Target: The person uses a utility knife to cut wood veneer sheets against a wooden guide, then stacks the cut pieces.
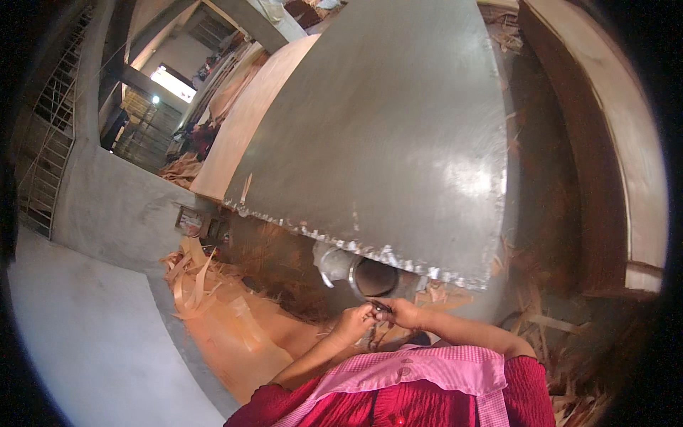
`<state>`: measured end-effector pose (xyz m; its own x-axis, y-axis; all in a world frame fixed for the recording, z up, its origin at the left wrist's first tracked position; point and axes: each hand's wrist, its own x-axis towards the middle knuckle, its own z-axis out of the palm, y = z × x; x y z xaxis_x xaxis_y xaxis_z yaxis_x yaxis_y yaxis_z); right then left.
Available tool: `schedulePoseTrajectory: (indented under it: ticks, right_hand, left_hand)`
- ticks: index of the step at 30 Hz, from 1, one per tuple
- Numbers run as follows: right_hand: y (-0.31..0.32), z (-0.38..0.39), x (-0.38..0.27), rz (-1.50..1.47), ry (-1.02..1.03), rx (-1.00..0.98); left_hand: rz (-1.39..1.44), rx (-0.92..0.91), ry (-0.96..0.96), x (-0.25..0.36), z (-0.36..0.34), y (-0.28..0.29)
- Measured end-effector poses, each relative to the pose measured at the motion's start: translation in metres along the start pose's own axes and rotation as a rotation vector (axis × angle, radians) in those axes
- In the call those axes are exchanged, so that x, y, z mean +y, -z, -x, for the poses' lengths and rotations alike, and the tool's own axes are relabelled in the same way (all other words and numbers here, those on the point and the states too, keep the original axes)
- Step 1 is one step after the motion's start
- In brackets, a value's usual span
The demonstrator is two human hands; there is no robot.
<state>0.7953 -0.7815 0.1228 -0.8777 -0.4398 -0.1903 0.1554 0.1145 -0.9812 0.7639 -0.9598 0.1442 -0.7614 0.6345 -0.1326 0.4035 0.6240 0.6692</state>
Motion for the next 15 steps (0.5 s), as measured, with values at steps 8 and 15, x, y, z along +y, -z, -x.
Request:
schedulePoseTrajectory:
  ticks: [8,15]
  right_hand:
    - [0.098,0.248,0.06,-0.182,-0.005,0.47]
    - [0.141,0.526,0.11,0.281,-0.561,1.212]
  left_hand:
    - [0.41,-0.394,-0.112,0.195,-0.057,-0.156]
    - [0.04,-0.397,-0.304,0.368,-0.121,-0.291]
